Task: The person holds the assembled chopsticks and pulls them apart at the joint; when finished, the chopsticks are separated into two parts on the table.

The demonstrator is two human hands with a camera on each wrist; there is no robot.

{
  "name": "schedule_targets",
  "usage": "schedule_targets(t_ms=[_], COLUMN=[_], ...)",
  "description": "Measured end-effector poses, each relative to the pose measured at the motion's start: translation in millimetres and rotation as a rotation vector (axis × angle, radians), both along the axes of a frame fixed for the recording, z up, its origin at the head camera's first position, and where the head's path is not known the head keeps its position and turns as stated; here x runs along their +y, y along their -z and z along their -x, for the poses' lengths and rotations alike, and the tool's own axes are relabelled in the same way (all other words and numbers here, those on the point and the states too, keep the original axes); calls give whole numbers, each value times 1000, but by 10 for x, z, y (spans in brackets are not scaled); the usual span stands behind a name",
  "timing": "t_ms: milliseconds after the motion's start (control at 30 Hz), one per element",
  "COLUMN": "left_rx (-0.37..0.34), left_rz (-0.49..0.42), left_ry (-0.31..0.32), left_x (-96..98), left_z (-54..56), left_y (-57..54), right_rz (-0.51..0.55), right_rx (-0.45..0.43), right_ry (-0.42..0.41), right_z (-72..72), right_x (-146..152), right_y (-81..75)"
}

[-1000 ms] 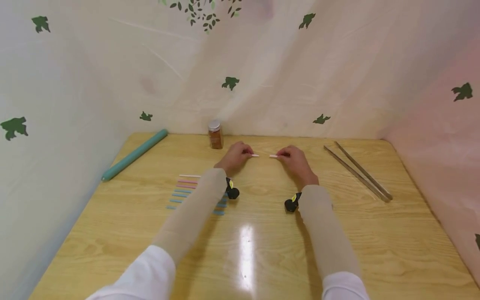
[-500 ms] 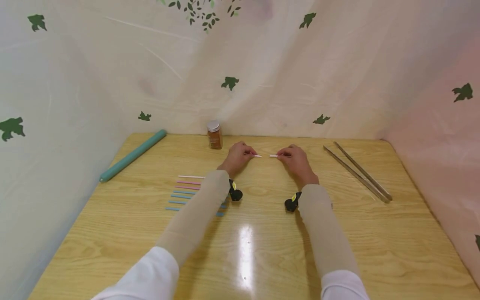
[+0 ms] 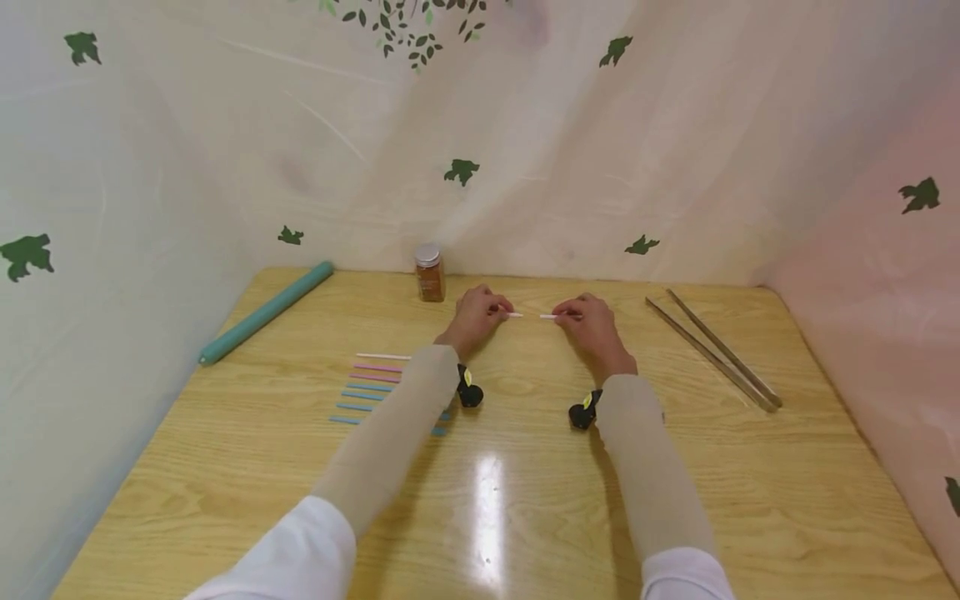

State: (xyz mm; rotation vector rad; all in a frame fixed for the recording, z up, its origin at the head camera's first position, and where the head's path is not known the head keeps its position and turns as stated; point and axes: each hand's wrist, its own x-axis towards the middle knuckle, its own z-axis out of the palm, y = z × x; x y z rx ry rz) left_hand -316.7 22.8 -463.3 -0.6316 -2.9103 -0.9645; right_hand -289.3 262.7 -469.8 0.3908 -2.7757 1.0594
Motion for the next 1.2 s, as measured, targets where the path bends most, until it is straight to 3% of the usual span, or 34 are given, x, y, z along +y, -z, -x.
schedule_targets(t_ms=[233,433,500,667,867,1033,1200], left_rx=[52,142,134,89,85,61,-28], left_rz=[-18,-76,-97,-153,-174,-211,-298], left_ry=[19,83,95,97,65,27,-37], left_x=[-20,-78,-150,-458,-896,-1241,-1574], left_z=[-120,-269,-335,-472,-533,-589,-647], left_y=[-111,-188,-208,-272,-318,-254,-156], right_rz=[-11,77,81,102,134,147,163], right_rx=[75,39,30,55,66,35,21], right_ry=[12,-6,-21,-75,-120,-153,-172], right_z=[-41,-155,-195,-278,-361,-438,-467], right_x=[-92,-270,-338,-533,-740,-912,-1079], right_y=[-56,-143,-164,-216,-231,-200,-164])
